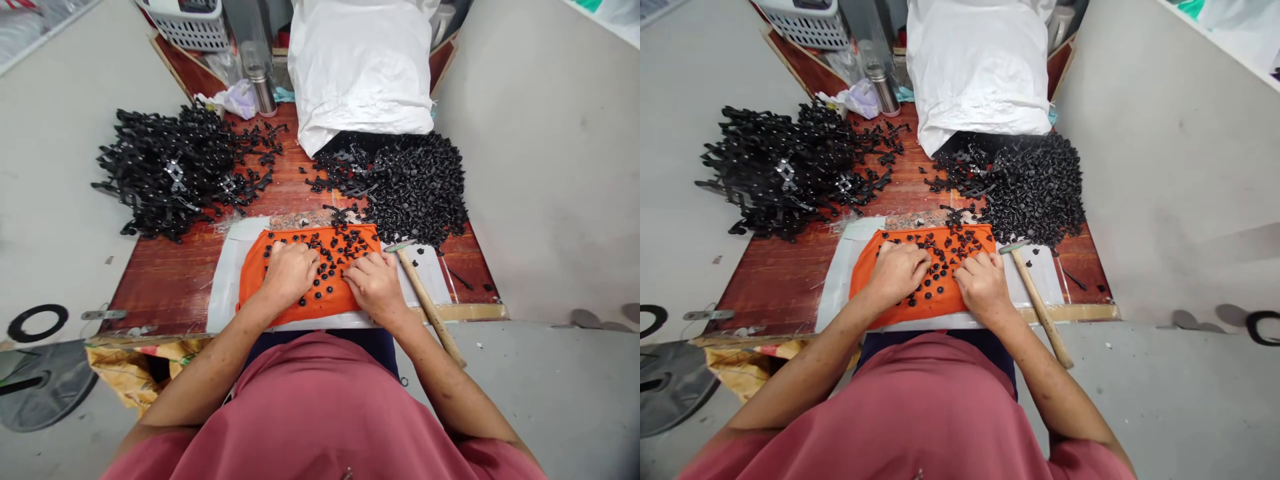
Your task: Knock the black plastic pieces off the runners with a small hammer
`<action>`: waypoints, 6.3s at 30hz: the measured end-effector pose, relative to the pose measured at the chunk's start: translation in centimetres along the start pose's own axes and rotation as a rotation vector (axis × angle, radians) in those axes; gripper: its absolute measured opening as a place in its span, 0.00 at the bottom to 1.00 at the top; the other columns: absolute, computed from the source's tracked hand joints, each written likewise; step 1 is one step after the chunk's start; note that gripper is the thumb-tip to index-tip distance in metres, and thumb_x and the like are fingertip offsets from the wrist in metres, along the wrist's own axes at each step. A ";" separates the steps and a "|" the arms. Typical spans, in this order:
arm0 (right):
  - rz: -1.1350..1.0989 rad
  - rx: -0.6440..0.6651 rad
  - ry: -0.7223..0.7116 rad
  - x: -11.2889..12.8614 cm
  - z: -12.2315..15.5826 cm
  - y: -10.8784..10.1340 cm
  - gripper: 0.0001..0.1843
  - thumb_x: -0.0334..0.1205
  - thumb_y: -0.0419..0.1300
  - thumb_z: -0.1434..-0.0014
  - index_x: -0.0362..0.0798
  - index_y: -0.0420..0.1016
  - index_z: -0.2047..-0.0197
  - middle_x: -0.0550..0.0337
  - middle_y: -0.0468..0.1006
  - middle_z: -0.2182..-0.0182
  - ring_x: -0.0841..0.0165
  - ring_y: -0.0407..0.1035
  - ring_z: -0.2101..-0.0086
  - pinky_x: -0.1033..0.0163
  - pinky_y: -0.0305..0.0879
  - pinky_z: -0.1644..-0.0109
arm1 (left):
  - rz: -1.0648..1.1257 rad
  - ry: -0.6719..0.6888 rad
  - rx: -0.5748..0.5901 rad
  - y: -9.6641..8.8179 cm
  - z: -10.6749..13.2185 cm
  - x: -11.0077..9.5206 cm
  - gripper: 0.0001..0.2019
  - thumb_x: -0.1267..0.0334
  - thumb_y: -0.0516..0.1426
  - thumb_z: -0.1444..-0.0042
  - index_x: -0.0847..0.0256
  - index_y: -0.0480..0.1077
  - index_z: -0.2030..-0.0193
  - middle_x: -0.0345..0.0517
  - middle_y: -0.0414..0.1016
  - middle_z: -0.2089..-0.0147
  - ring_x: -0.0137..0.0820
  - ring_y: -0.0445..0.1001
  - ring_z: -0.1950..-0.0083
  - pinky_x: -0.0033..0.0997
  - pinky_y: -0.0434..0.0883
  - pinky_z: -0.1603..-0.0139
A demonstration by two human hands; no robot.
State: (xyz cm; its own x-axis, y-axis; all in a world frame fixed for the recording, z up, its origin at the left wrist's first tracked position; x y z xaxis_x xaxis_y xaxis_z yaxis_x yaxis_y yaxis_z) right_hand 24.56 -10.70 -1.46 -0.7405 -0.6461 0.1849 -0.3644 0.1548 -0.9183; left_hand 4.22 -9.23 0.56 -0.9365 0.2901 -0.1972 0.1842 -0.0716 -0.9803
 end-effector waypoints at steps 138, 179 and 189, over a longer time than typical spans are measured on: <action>-0.069 0.110 0.353 -4.5 0.0 -2.0 0.10 0.39 0.60 0.30 0.54 0.85 0.55 0.57 0.82 0.60 0.60 0.66 0.57 0.54 0.49 0.52 | 0.067 0.075 0.011 -3.6 -5.0 0.6 0.11 0.63 0.55 0.35 0.55 0.80 0.60 0.47 0.84 0.55 0.43 0.78 0.50 0.45 0.63 0.47; 0.061 0.325 0.080 -2.6 -7.0 -2.9 0.13 0.36 0.57 0.32 0.51 0.85 0.61 0.54 0.83 0.61 0.59 0.66 0.56 0.51 0.46 0.52 | -0.056 0.112 0.098 -2.4 -2.9 1.5 0.12 0.63 0.54 0.38 0.57 0.80 0.64 0.50 0.84 0.60 0.43 0.78 0.57 0.47 0.62 0.49; 0.105 0.395 0.016 0.6 -7.8 -0.6 0.15 0.34 0.55 0.31 0.47 0.84 0.64 0.51 0.83 0.62 0.57 0.66 0.57 0.50 0.48 0.52 | -0.075 0.085 0.145 -1.7 -3.4 1.0 0.15 0.65 0.51 0.38 0.59 0.77 0.70 0.51 0.83 0.63 0.42 0.78 0.58 0.45 0.63 0.53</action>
State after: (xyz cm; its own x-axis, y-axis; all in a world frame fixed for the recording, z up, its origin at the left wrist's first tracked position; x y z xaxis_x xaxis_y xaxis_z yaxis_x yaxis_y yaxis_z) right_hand 19.97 -5.36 1.94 -0.7721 -0.6297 0.0855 -0.0437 -0.0816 -0.9957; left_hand 3.94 -5.57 1.97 -0.9161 0.3794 -0.1299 0.0638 -0.1818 -0.9813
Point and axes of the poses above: each hand's wrist, its own z-axis away from the middle knuckle, its own y-axis out of the palm, x = y × z, the point moved 2 cm from there along -z, towards the middle knuckle
